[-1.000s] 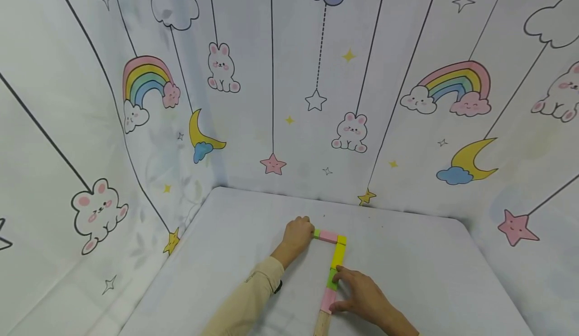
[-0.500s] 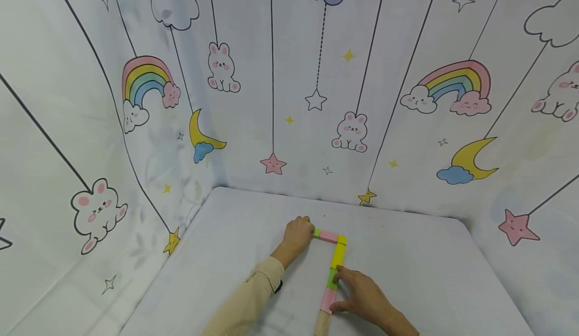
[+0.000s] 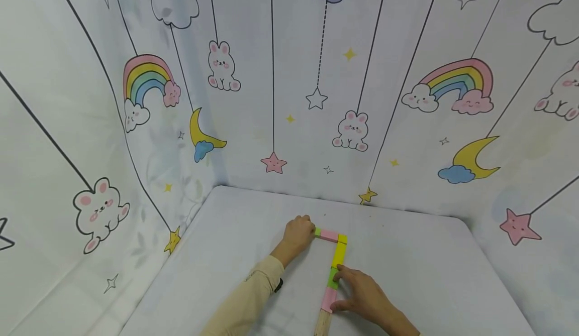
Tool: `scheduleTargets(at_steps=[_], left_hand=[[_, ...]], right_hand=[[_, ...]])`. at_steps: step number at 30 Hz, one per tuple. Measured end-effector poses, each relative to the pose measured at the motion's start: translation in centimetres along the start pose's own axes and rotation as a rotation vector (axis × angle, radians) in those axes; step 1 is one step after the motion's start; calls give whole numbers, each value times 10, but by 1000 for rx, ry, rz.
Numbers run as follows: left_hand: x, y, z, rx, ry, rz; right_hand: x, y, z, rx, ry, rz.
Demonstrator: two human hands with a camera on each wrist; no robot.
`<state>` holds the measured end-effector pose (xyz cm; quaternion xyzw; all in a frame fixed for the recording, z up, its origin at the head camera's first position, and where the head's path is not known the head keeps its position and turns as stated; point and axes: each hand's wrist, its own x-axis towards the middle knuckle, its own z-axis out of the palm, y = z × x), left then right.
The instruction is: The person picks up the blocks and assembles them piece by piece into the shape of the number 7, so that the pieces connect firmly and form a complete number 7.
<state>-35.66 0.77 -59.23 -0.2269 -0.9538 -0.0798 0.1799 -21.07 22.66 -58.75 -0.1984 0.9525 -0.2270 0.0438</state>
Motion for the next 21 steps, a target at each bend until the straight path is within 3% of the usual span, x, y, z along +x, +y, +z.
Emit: scheduleTargets(at_steps=[10,16,21], left_hand=[[2,-4,-1,-72,-12,-62],[6,-16,3,-50,-28,-98],[6,-25,4,-46,-30,-85]], right_hand=[[0,-3,-1,-22,-6,-4],[1,-5,-4,-49,-30,5],[2,-5,-5,-74,-29,-9]])
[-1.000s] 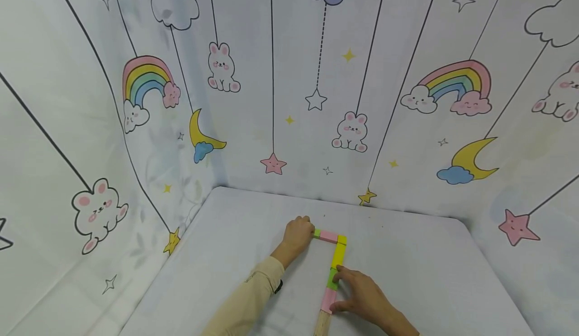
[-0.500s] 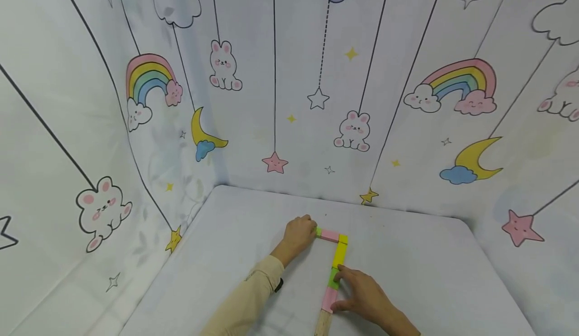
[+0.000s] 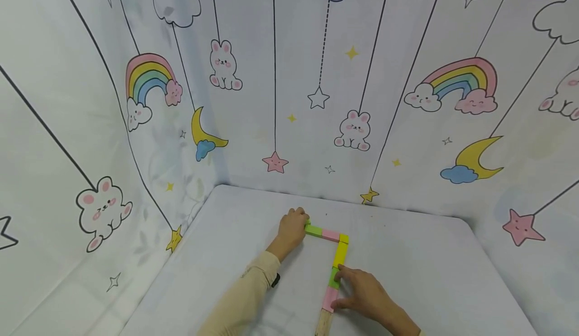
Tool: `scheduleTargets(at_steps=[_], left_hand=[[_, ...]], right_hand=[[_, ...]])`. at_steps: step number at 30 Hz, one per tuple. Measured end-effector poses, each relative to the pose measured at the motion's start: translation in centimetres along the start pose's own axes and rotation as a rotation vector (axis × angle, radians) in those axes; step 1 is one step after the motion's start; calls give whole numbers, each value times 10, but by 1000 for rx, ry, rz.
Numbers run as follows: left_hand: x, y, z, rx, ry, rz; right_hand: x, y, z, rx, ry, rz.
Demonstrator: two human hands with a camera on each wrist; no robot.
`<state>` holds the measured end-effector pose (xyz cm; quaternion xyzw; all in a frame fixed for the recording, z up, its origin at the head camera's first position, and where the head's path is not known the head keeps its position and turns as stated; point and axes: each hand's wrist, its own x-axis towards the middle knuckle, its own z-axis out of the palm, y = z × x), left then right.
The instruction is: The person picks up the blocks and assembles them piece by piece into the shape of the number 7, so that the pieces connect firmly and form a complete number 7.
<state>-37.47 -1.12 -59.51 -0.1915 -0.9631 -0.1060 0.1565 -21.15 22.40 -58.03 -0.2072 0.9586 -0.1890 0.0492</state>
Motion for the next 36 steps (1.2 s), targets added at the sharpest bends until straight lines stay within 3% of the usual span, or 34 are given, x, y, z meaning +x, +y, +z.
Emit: scheduleTargets(at_steps=[4,10,22,36], left_hand=[[0,-4,-1,18,-24,21],[-2,-6,-5,30,-93,12],[-2,-6,-7,47,-125,-23],[0,-14,-2,37,-81,-69]], right_hand=[[0,0,-1,-7,8,-22],[0,-2,-3,33,-26,12],[0,-4,-6,31,-20,7],[0,-3,-5,11,-13,6]])
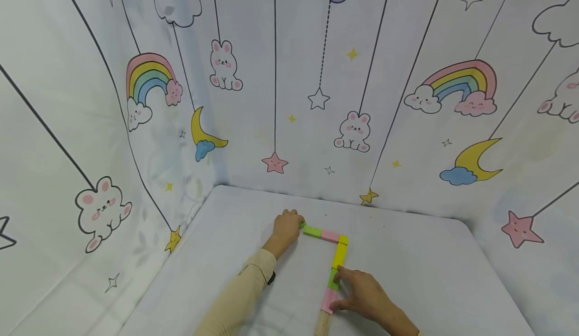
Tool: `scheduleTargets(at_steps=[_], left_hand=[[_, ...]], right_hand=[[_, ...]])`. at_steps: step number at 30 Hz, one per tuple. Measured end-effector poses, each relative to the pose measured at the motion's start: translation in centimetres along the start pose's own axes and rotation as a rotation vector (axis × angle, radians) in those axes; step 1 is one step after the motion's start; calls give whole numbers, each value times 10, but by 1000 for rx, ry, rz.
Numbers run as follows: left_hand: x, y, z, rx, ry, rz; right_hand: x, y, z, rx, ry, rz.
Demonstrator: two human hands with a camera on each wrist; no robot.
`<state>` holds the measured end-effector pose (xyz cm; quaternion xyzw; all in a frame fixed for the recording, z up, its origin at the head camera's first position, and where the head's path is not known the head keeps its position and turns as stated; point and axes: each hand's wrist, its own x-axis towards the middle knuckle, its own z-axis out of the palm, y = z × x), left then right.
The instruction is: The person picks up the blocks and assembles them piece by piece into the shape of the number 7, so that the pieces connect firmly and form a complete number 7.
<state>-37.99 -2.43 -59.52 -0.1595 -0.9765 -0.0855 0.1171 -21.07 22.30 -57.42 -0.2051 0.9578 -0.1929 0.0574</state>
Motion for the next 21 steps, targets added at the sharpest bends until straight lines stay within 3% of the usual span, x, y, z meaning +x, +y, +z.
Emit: scheduleTargets(at_steps=[21], left_hand=[[-4,-2,-4,-40,5,-23]], right_hand=[[-1,1,1,-11,14,-17]])
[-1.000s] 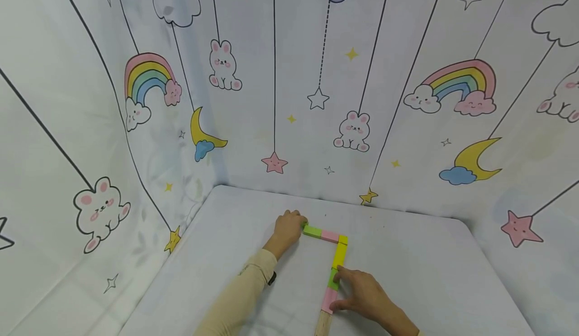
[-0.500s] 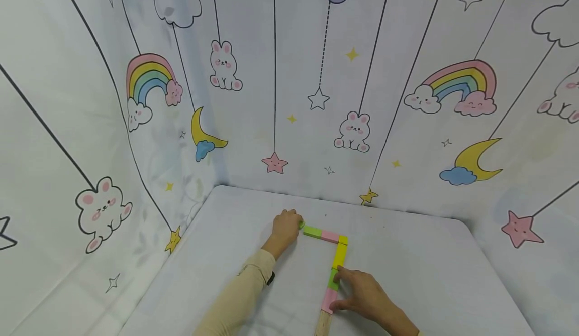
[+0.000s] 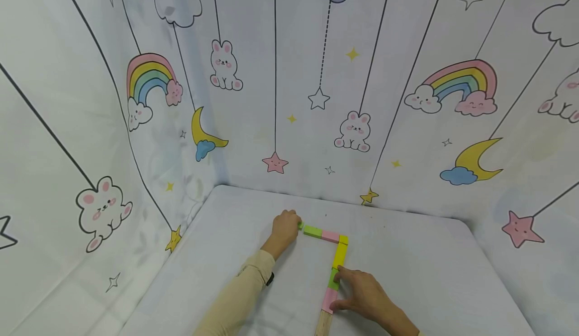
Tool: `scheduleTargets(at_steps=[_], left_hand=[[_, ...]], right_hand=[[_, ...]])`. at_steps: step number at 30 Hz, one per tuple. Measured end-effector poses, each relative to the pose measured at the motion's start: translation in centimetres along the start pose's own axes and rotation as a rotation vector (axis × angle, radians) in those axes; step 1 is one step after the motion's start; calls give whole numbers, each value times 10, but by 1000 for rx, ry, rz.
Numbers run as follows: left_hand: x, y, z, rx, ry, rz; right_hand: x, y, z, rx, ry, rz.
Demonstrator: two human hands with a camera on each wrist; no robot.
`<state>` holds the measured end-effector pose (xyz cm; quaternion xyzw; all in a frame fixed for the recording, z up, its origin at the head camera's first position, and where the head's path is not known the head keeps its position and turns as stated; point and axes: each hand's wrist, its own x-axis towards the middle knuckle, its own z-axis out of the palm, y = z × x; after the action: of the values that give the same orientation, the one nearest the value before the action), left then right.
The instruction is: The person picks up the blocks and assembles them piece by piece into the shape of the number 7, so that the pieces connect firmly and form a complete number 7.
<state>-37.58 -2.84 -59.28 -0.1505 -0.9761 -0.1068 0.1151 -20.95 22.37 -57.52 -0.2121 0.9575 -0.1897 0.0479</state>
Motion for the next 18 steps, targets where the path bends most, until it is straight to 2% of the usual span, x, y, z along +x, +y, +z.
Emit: scheduleTargets(at_steps=[9,18], left_hand=[[-2,1,-2,-5,18,21],[-3,1,-5,-6,-18,15]], right_hand=[[0,0,1,-10,23,-3],[1,1,2,2,13,8]])
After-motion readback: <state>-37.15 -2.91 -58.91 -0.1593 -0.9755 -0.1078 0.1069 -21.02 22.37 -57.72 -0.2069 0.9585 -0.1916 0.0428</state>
